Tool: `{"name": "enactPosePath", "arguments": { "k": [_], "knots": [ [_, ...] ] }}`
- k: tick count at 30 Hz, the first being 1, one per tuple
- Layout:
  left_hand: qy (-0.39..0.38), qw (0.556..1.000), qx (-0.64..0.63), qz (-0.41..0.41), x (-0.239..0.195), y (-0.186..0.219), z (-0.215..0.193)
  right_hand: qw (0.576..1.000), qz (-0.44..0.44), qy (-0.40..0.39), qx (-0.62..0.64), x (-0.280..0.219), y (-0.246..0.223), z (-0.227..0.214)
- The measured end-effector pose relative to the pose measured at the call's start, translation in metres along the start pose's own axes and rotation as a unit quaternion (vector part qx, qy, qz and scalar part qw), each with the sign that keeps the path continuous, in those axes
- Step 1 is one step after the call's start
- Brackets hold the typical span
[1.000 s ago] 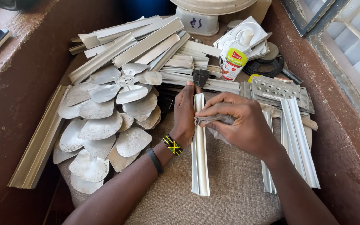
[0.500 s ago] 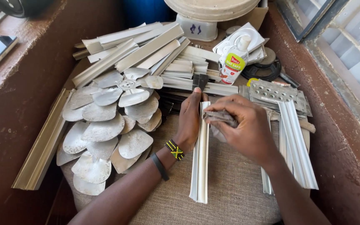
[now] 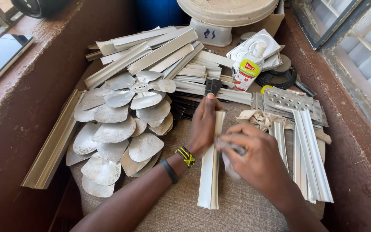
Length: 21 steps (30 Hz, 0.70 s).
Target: A person is cleaning various metal parts, specifically aluminum extrusions and fan blades, using a cloth and a liquid cleaning agent.
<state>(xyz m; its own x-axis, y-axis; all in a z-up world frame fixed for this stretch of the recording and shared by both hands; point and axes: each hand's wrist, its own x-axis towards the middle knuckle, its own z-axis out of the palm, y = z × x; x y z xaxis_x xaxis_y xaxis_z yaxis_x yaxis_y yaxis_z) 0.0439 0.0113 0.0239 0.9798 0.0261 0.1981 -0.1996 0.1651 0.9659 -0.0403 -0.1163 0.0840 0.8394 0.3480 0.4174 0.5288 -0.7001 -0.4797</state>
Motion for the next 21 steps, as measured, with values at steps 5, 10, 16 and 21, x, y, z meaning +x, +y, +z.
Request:
{"name": "enactPosePath", "arguments": {
  "k": [5, 10, 16, 21],
  "knots": [
    [0.053, 0.998, -0.035, 0.008, 0.013, -0.002, -0.007, 0.964, 0.123, -0.062, 0.225, -0.014, 0.004, 0.000],
    [0.022, 0.999, -0.011, -0.029, -0.001, 0.010, -0.003, 0.915, 0.232, -0.061, 0.325, -0.018, 0.008, 0.020],
    [-0.156, 0.982, -0.054, -0.090, -0.014, 0.030, 0.002, 0.994, 0.101, 0.044, 0.022, -0.009, 0.009, 0.013],
    [-0.153, 0.949, -0.257, -0.102, -0.010, 0.017, -0.002, 0.980, 0.083, -0.039, 0.175, -0.005, 0.009, -0.008]
  ]
}}
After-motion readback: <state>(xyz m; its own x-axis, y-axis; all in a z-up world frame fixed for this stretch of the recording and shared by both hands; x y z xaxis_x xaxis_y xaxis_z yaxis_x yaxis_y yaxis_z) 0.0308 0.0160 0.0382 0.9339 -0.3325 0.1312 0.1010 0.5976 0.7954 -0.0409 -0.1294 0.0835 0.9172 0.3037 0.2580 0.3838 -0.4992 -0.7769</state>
